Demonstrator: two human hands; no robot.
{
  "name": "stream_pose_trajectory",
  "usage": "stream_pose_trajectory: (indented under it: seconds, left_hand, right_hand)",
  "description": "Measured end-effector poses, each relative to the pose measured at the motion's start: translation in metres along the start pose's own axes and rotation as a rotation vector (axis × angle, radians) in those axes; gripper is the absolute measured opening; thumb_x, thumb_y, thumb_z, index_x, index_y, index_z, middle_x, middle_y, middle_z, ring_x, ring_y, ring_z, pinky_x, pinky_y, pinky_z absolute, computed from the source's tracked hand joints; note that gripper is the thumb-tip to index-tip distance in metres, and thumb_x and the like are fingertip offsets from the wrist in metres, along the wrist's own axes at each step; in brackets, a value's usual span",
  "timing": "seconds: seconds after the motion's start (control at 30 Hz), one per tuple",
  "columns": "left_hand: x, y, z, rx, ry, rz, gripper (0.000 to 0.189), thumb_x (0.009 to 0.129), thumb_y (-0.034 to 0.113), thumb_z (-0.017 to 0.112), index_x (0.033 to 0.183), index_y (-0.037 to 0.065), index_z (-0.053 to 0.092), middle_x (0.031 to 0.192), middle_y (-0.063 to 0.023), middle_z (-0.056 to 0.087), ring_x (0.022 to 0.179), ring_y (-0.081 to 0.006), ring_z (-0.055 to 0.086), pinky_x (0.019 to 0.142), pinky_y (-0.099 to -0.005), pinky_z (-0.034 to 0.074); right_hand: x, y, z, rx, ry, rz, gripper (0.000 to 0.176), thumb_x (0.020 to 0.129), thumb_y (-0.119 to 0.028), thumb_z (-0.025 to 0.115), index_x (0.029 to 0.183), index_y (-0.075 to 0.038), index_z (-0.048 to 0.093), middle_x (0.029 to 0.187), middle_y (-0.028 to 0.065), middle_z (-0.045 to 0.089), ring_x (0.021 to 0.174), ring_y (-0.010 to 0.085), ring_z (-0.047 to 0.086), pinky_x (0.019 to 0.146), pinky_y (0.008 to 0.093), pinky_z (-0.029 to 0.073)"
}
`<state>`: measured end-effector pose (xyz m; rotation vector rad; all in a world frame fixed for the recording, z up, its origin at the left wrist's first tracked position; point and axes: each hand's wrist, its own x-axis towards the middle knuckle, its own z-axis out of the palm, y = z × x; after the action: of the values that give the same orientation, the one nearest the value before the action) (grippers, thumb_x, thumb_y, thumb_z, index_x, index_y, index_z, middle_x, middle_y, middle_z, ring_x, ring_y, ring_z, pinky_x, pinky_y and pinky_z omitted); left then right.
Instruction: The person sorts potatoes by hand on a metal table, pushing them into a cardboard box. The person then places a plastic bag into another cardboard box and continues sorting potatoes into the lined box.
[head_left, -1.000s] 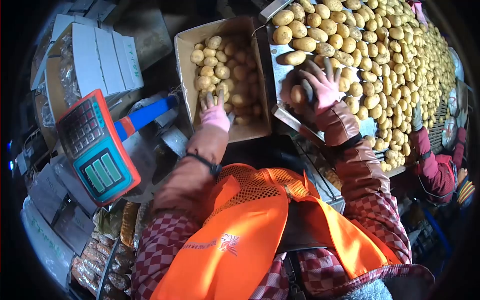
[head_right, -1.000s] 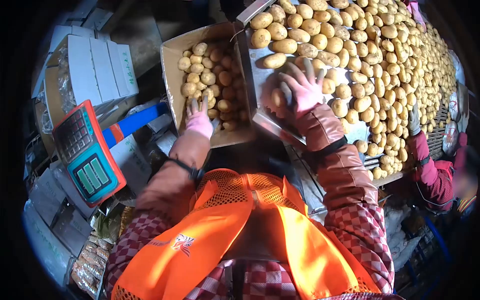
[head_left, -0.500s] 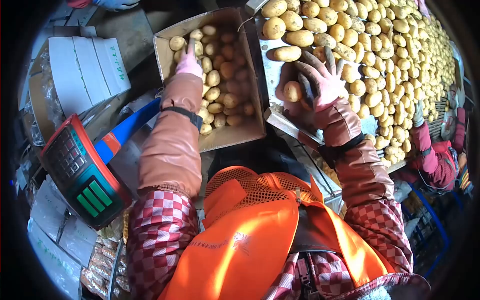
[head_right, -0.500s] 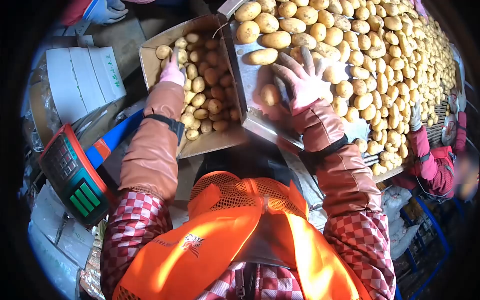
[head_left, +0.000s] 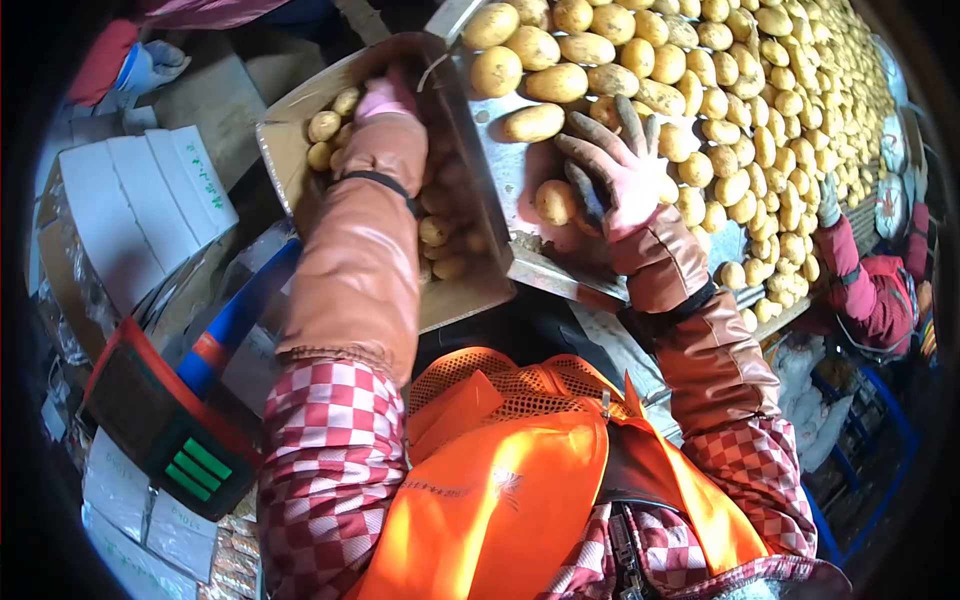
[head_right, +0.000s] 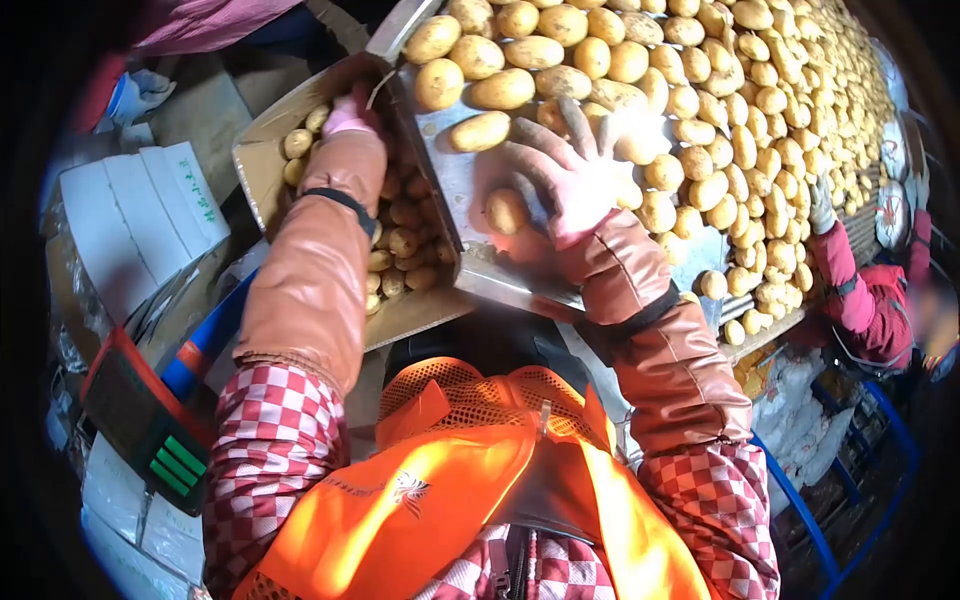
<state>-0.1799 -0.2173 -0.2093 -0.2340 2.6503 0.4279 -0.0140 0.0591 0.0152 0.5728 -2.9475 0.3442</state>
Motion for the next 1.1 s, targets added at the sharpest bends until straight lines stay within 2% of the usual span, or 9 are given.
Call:
stream_pose_trajectory:
  seconds: [0.27, 0.47, 0.53, 0.6, 0.67, 0.77, 0.83, 0.93, 1.1]
  left_hand:
    - [-0.071, -0.001, -0.065, -0.077, 0.016, 0.022, 0.050, 0.087, 0.024, 0.068, 0.134, 0.022, 0.051, 0.119, -0.0180, 0.066, 0.109, -0.0366, 0.064, 0.091, -0.0457, 0.051]
    - [-0.158, -0.084, -0.033, -1.299, 0.325, -0.127, 0.037, 0.089, 0.024, 0.074, 0.120, 0.010, 0.060, 0.093, -0.0031, 0.066, 0.084, -0.0138, 0.061, 0.075, -0.0336, 0.052]
    - [-0.229, -0.072, -0.094, -2.037, 0.189, -0.612, 0.031, 0.090, 0.026, 0.072, 0.114, 0.008, 0.063, 0.088, -0.0006, 0.065, 0.075, -0.0158, 0.060, 0.068, -0.0312, 0.052]
    - [-0.286, -0.056, -0.113, -1.199, 0.235, -0.193, 0.015, 0.095, 0.017, 0.064, 0.106, 0.008, 0.067, 0.091, -0.0029, 0.067, 0.077, -0.0150, 0.063, 0.070, -0.0294, 0.054]
    - [-0.320, -0.033, -0.117, -2.139, -0.056, -0.381, 0.019, 0.096, 0.022, 0.061, 0.105, 0.007, 0.069, 0.095, -0.0023, 0.070, 0.081, -0.0158, 0.068, 0.074, -0.0295, 0.055]
    - [-0.352, -0.042, -0.074, -1.055, -0.022, 0.193, 0.030, 0.096, 0.030, 0.062, 0.110, 0.004, 0.068, 0.099, -0.0121, 0.074, 0.087, -0.0231, 0.072, 0.079, -0.0308, 0.055]
    - [-0.326, -0.039, -0.061, -0.544, 0.131, -0.008, 0.032, 0.094, 0.032, 0.066, 0.113, 0.006, 0.069, 0.093, -0.0147, 0.074, 0.087, -0.0266, 0.072, 0.079, -0.0354, 0.055]
    - [-0.286, -0.051, -0.015, 0.075, -0.016, 0.304, 0.062, 0.080, 0.016, 0.076, 0.137, 0.023, 0.055, 0.154, -0.0121, 0.038, 0.139, -0.0363, 0.040, 0.106, -0.0428, 0.045]
    - [-0.191, -0.036, 0.014, 0.136, -0.158, 0.228, 0.067, 0.075, 0.008, 0.070, 0.138, 0.024, 0.055, 0.164, -0.0112, 0.011, 0.150, -0.0409, 0.010, 0.117, -0.0606, 0.022]
  right_hand:
    - [-0.004, 0.006, 0.014, 0.141, 0.067, 0.032, 0.028, 0.086, -0.019, 0.067, 0.114, -0.020, 0.072, 0.130, 0.0027, 0.064, 0.137, 0.0409, 0.042, 0.111, 0.0626, 0.027]
    - [-0.007, 0.003, 0.009, -0.017, -0.016, -0.016, 0.041, 0.085, -0.025, 0.068, 0.126, -0.027, 0.065, 0.141, 0.0019, 0.055, 0.139, 0.0427, 0.038, 0.109, 0.0713, 0.021]
    - [-0.007, -0.015, -0.018, 0.077, 0.043, -0.020, 0.054, 0.080, -0.018, 0.073, 0.132, -0.023, 0.061, 0.141, 0.0097, 0.054, 0.136, 0.0403, 0.041, 0.112, 0.0586, 0.029]
    - [-0.022, -0.042, -0.029, 0.628, 0.068, -0.018, 0.056, 0.084, -0.023, 0.073, 0.137, -0.015, 0.057, 0.133, 0.0168, 0.058, 0.129, 0.0337, 0.051, 0.107, 0.0474, 0.040]
    - [-0.043, -0.107, -0.041, 1.169, -0.132, 0.437, 0.052, 0.091, -0.027, 0.069, 0.137, -0.008, 0.054, 0.111, 0.0140, 0.064, 0.100, 0.0252, 0.062, 0.085, 0.0376, 0.050]
    - [-0.069, -0.141, -0.010, 1.655, -0.310, 0.600, 0.050, 0.095, -0.028, 0.065, 0.135, -0.001, 0.052, 0.081, 0.0062, 0.065, 0.065, 0.0147, 0.060, 0.055, 0.0272, 0.049]
    - [-0.091, -0.131, -0.002, 1.965, -0.657, 0.825, 0.048, 0.093, -0.024, 0.068, 0.130, 0.002, 0.053, 0.076, 0.0050, 0.061, 0.062, 0.0133, 0.059, 0.052, 0.0235, 0.046]
    - [-0.148, -0.094, 0.055, 1.987, -0.714, 0.655, 0.041, 0.092, -0.021, 0.068, 0.125, 0.001, 0.057, 0.081, 0.0053, 0.063, 0.065, 0.0130, 0.059, 0.053, 0.0238, 0.045]
    - [-0.172, -0.094, 0.062, 1.438, -0.512, 0.620, 0.030, 0.096, -0.021, 0.059, 0.117, 0.001, 0.060, 0.073, 0.0047, 0.061, 0.058, 0.0137, 0.056, 0.051, 0.0276, 0.045]
